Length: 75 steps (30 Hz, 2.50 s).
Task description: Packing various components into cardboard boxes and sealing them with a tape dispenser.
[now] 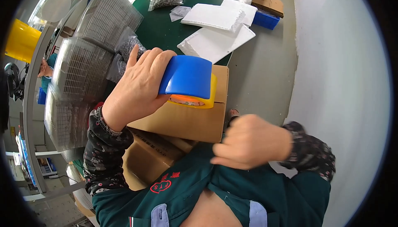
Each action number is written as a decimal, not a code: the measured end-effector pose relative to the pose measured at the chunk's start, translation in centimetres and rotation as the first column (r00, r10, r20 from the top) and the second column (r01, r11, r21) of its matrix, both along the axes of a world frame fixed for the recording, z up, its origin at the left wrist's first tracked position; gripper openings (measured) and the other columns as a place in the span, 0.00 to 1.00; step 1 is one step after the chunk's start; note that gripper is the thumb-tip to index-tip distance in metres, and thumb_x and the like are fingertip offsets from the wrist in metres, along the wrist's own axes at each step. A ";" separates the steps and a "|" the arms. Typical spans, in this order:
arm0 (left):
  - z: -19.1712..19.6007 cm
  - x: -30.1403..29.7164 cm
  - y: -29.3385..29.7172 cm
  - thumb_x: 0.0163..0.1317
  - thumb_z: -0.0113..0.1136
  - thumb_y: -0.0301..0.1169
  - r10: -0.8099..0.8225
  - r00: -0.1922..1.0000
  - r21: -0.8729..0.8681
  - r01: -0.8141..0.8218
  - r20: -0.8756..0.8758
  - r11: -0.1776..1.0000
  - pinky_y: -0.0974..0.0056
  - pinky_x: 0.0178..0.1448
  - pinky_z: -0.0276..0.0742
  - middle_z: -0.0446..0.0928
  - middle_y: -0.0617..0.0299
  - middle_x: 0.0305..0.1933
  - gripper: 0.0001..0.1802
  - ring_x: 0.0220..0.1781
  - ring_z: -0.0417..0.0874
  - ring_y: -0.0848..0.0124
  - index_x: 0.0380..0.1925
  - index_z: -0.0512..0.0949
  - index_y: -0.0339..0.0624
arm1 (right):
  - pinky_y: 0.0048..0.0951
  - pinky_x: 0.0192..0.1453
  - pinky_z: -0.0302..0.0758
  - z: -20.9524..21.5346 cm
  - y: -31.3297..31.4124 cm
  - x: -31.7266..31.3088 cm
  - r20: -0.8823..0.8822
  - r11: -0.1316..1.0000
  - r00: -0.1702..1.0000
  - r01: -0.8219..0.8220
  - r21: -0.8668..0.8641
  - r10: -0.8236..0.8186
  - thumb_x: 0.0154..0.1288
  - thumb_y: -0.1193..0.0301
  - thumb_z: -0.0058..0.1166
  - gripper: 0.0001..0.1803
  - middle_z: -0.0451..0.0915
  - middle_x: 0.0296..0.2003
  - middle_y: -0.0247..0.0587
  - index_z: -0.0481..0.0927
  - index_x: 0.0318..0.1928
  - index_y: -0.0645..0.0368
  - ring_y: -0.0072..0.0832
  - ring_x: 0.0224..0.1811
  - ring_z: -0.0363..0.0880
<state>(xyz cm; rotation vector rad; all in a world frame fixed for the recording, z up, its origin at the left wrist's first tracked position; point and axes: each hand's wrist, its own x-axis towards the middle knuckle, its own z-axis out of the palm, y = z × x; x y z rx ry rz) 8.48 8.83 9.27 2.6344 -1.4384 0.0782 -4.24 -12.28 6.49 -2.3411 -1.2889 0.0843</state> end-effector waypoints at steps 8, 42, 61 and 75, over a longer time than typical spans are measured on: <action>-0.2 -0.6 -0.8 0.51 0.49 0.26 -0.054 0.982 -0.071 0.068 0.179 0.995 0.33 0.57 0.55 0.67 0.58 0.35 0.12 0.41 0.72 0.61 0.37 0.64 0.37 | 0.33 0.33 0.71 5.6 0.7 4.2 0.337 0.852 0.809 0.343 0.395 -0.482 0.46 0.65 0.62 0.22 0.75 0.32 0.48 0.74 0.42 0.62 0.40 0.30 0.74; -2.4 -1.8 2.0 0.65 0.42 0.49 -0.328 0.150 -0.340 -0.672 -0.933 0.658 0.75 0.33 0.66 0.67 0.70 0.24 0.22 0.26 0.67 0.81 0.28 0.72 0.41 | 0.36 0.44 0.73 1.9 2.7 7.1 0.051 0.903 0.906 0.412 0.125 -0.420 0.38 0.72 0.59 0.39 0.73 0.39 0.52 0.59 0.56 0.60 0.49 0.39 0.75; -3.3 -1.2 3.9 0.65 0.46 0.39 -0.069 0.374 -0.337 -0.722 -0.925 0.604 0.73 0.26 0.69 0.71 0.66 0.18 0.18 0.20 0.70 0.79 0.29 0.76 0.34 | 0.36 0.35 0.74 4.4 3.9 8.0 0.031 0.966 0.969 0.247 -0.073 -0.245 0.42 0.59 0.63 0.49 0.69 0.32 0.50 0.53 0.65 0.54 0.45 0.29 0.74; -6.0 2.3 12.9 0.59 0.51 0.39 0.376 0.424 -0.277 -0.880 -0.824 0.386 0.69 0.20 0.61 0.66 0.64 0.11 0.19 0.14 0.63 0.77 0.16 0.75 0.38 | 0.39 0.32 0.73 4.9 11.3 14.3 -0.002 0.957 1.000 0.029 -0.288 -0.031 0.43 0.61 0.51 0.34 0.74 0.26 0.58 0.68 0.55 0.62 0.48 0.26 0.75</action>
